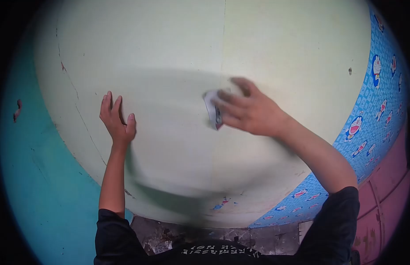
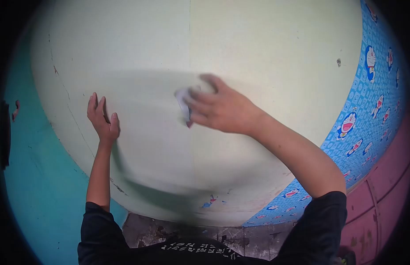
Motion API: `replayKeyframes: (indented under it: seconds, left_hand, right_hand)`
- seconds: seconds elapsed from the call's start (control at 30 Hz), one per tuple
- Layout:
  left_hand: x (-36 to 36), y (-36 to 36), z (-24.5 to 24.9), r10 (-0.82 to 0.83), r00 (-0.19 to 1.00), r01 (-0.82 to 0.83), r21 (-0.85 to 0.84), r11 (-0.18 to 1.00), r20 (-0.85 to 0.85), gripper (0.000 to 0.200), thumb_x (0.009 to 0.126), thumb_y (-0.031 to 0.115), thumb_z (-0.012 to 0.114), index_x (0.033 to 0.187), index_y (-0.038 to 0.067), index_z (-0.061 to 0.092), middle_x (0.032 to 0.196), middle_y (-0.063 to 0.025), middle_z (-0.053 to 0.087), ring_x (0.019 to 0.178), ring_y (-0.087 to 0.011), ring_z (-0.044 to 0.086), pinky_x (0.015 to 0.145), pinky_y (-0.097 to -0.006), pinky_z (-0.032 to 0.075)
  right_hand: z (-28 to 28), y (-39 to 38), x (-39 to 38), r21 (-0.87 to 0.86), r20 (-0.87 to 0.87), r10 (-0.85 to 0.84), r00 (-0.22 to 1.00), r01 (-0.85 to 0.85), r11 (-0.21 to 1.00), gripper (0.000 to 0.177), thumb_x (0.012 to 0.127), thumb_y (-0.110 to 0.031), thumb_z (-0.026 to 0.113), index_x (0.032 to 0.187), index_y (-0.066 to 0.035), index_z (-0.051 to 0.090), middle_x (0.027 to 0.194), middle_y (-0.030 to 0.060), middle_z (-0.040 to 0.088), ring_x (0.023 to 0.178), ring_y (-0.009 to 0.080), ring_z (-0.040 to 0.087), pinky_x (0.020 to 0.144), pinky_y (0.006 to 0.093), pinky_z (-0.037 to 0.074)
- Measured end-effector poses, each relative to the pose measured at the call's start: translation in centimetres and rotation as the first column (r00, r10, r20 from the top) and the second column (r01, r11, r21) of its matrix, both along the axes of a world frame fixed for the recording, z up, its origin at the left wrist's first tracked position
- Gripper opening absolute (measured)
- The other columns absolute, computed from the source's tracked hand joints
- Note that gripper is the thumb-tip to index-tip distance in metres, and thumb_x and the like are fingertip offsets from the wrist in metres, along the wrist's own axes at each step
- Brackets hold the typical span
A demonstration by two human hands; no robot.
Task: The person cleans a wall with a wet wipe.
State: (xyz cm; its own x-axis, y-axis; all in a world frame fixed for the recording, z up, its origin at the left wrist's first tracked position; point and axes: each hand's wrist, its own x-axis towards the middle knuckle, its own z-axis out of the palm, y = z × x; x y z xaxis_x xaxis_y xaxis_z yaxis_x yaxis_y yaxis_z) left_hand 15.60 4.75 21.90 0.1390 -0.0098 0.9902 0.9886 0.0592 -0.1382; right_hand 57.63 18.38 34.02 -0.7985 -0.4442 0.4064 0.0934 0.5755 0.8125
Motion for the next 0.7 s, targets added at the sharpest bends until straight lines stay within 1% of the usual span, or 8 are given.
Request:
replayKeyframes:
  seconds: [0.07, 0.17, 0.27, 0.37, 0.47, 0.57, 0.63, 0.7]
  left_hand:
    - [0.0, -0.3, -0.6, 0.005, 1.0, -0.005, -0.025, 1.0, -0.002, 0.061, 0.09, 0.029, 0.063, 0.145, 0.002, 0.056, 0.163, -0.0235, 0.041, 0.15, -0.043, 0.035, 0.121, -0.0537, 0.025]
    - [-0.5, -0.4, -1.3, 0.002, 1.0, -0.002, -0.041, 0.999, -0.006, 0.062, 0.091, 0.03, 0.063, 0.146, 0.002, 0.056, 0.164, -0.024, 0.039, 0.151, -0.0433, 0.035, 0.121, -0.0539, 0.025]
    - [-0.6, -0.3, -1.8, 0.0, 1.0, -0.001, -0.028, 1.0, -0.004, 0.062, 0.092, 0.031, 0.062, 0.146, 0.001, 0.055, 0.164, -0.0239, 0.039, 0.151, -0.0432, 0.034, 0.121, -0.0543, 0.025]
    - [-0.4, -0.2, -2.2, 0.01, 1.0, -0.01, -0.02, 1.0, 0.007, 0.062, 0.092, 0.031, 0.062, 0.146, 0.002, 0.055, 0.164, -0.0239, 0.039, 0.152, -0.0431, 0.034, 0.121, -0.0542, 0.025]
    - [-0.6, -0.4, -2.4, 0.021, 1.0, -0.021, -0.033, 0.999, -0.004, 0.061, 0.092, 0.031, 0.063, 0.145, 0.002, 0.056, 0.164, -0.0237, 0.039, 0.152, -0.0429, 0.034, 0.121, -0.0543, 0.025]
    - [-0.7, -0.6, -2.7, 0.012, 1.0, -0.012, -0.04, 0.999, -0.004, 0.062, 0.091, 0.03, 0.063, 0.145, 0.002, 0.056, 0.164, -0.0238, 0.04, 0.152, -0.0429, 0.034, 0.121, -0.0544, 0.024]
    - [-1.1, -0.6, -2.9, 0.001, 1.0, -0.001, -0.035, 0.999, -0.003, 0.062, 0.09, 0.029, 0.064, 0.145, 0.002, 0.056, 0.164, -0.024, 0.04, 0.153, -0.0431, 0.034, 0.121, -0.0546, 0.024]
    - [-0.8, -0.4, -3.5, -0.003, 1.0, 0.003, -0.029, 1.0, 0.01, 0.062, 0.09, 0.028, 0.064, 0.145, 0.002, 0.056, 0.164, -0.0242, 0.04, 0.153, -0.0433, 0.034, 0.121, -0.0548, 0.025]
  right_hand:
    - [0.3, 0.0, 0.6, 0.02, 0.08, 0.022, 0.997, -0.023, 1.0, 0.027, 0.081, -0.002, 0.071, 0.102, -0.019, 0.07, 0.137, 0.0011, 0.069, 0.134, 0.0234, 0.06, 0.116, 0.0558, 0.038]
    - [6.1, 0.3, 2.4, 0.017, -0.318, -0.123, 0.94, 0.135, 0.991, 0.022, 0.083, -0.003, 0.073, 0.1, -0.016, 0.069, 0.136, 0.0006, 0.07, 0.131, 0.0243, 0.061, 0.113, 0.0517, 0.04]
    - [8.5, 0.7, 2.5, 0.009, -0.597, -0.018, 0.802, 0.029, 1.0, 0.018, 0.084, -0.002, 0.069, 0.097, -0.014, 0.066, 0.13, 0.0032, 0.07, 0.126, 0.0262, 0.063, 0.102, 0.0515, 0.042]
    - [2.6, 0.0, 1.1, 0.102, -0.186, -0.116, 0.976, 0.136, 0.985, 0.006, 0.091, -0.019, 0.067, 0.097, -0.019, 0.066, 0.12, -0.0012, 0.069, 0.123, 0.02, 0.062, 0.114, 0.0529, 0.04]
    - [-0.4, -1.2, 0.9, 0.159, 0.145, -0.129, 0.981, 0.105, 0.982, 0.005, 0.092, -0.023, 0.066, 0.097, -0.023, 0.065, 0.121, -0.0039, 0.068, 0.126, 0.0159, 0.06, 0.115, 0.061, 0.039]
    - [4.6, 0.2, 1.9, 0.13, -0.25, -0.152, 0.956, 0.188, 0.974, 0.004, 0.093, -0.023, 0.065, 0.097, -0.024, 0.066, 0.126, -0.0042, 0.069, 0.128, 0.0164, 0.06, 0.113, 0.0616, 0.039]
    - [8.5, -0.3, 3.6, 0.039, -0.553, -0.189, 0.812, 0.252, 0.967, 0.006, 0.093, -0.022, 0.066, 0.098, -0.024, 0.067, 0.131, -0.0035, 0.068, 0.129, 0.017, 0.06, 0.113, 0.0622, 0.038]
    - [7.5, 1.3, 3.1, 0.089, -0.501, -0.132, 0.855, 0.203, 0.975, 0.006, 0.093, -0.02, 0.065, 0.098, -0.022, 0.067, 0.123, -0.0018, 0.068, 0.126, 0.0171, 0.061, 0.112, 0.0627, 0.039]
